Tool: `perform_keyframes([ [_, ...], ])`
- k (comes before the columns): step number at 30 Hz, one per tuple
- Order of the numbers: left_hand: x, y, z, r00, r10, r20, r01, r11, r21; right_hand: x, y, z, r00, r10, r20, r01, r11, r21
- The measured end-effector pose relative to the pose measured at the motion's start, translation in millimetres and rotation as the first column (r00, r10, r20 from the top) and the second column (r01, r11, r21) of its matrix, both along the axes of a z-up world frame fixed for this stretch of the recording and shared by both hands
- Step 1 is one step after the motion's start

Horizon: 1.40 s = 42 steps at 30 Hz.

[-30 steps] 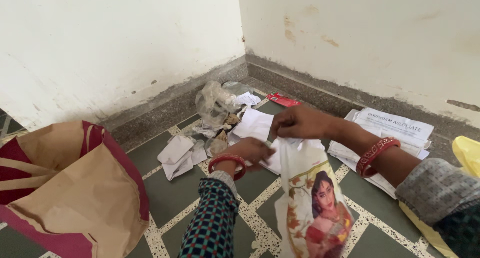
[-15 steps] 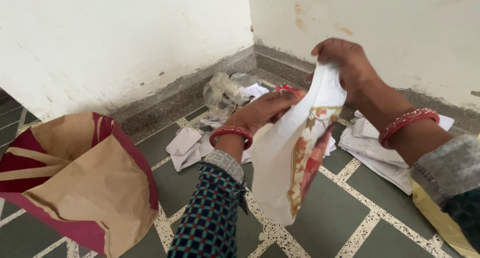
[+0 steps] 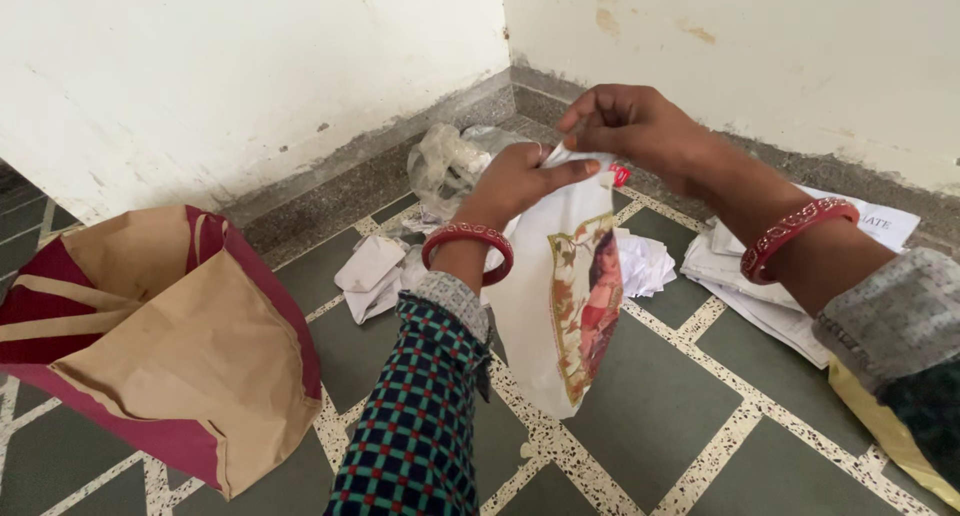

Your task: The person sorts through light fixtures and documents on the floor, placing some fixtures into a yellow bag and organizing various papers.

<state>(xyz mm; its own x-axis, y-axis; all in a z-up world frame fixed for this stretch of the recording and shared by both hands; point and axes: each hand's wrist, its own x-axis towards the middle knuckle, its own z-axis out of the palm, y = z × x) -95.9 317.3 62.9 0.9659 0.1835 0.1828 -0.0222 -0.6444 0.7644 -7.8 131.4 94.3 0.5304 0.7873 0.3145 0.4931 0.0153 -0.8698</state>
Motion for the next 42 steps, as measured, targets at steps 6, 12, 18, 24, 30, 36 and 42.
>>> perform_keyframes([
  [6,-4,8,9,0.955,-0.111,0.275,0.231,0.861,-0.454,-5,2,-49,0.891,0.137,-0.433,-0.185,0.98,-0.071],
  [12,-22,9,-2,0.939,-0.309,0.154,0.345,0.842,-0.416,22,-3,-96,0.94,0.264,-0.214,-0.33,0.561,-0.759],
  [18,-18,-16,-22,0.986,0.08,-0.145,0.054,0.672,0.738,-1,-12,-76,0.63,0.193,0.752,0.585,0.518,-0.624],
  [24,-33,-3,-38,0.945,0.295,-0.143,0.035,0.343,0.939,-4,-16,-65,0.425,-0.071,0.903,0.665,0.701,-0.258],
  [30,-38,-23,-41,0.924,0.332,-0.188,0.088,0.293,0.952,37,-8,-89,0.614,-0.41,0.674,0.612,0.787,-0.079],
  [36,-52,-38,-20,0.92,0.33,-0.211,0.175,0.137,0.975,31,0,-65,0.641,-0.765,0.065,0.766,0.642,0.007],
  [42,-58,-48,-23,0.856,0.179,-0.485,0.385,0.404,0.829,2,-17,-73,0.953,-0.287,0.096,0.256,0.594,-0.763],
])
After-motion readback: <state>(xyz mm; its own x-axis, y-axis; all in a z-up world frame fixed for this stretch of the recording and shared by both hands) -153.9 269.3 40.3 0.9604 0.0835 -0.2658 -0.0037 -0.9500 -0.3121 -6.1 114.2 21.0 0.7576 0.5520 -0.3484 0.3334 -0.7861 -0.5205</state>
